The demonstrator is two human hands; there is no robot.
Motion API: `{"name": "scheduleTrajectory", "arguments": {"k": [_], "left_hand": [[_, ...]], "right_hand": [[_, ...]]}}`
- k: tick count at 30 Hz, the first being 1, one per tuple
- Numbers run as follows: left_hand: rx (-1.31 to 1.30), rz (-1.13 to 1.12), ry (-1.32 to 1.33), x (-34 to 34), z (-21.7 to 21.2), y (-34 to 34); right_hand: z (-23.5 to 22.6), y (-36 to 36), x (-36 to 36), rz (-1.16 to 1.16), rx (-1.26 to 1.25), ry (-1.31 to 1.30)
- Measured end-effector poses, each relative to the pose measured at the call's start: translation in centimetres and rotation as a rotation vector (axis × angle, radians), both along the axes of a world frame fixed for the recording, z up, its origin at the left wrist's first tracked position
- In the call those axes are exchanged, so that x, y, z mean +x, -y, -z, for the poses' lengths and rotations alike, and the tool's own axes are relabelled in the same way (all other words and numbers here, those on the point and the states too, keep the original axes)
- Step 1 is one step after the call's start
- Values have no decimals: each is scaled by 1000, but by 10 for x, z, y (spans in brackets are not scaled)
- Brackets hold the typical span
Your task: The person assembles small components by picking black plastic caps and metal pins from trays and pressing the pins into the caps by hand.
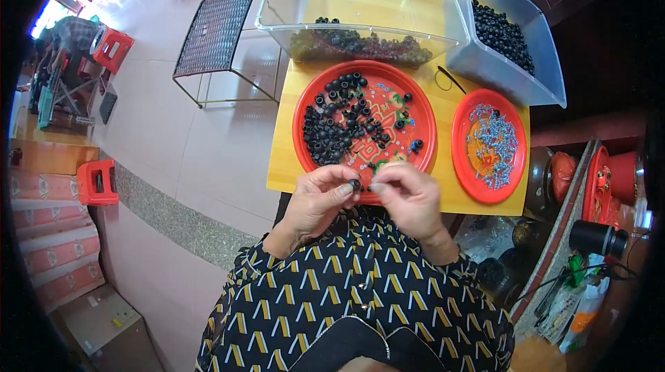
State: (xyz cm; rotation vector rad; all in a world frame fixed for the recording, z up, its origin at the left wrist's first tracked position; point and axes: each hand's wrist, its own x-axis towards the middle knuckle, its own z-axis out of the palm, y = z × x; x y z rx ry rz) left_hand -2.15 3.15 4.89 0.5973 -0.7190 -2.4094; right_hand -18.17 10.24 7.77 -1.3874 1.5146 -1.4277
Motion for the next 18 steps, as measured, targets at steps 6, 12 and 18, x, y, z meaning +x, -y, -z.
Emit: {"name": "scheduleTrajectory", "arguments": {"k": [6,12,18], "left_hand": [[-56,-32,26,2,0,-3],[-156,-79,65,1,5,-6],[-250,-143,119,0,6,-8]], "right_hand": [[11,6,19,16,-50,35],[19,6,23,33,-181,-126],[18,5,24,21,-146,-85]]}}
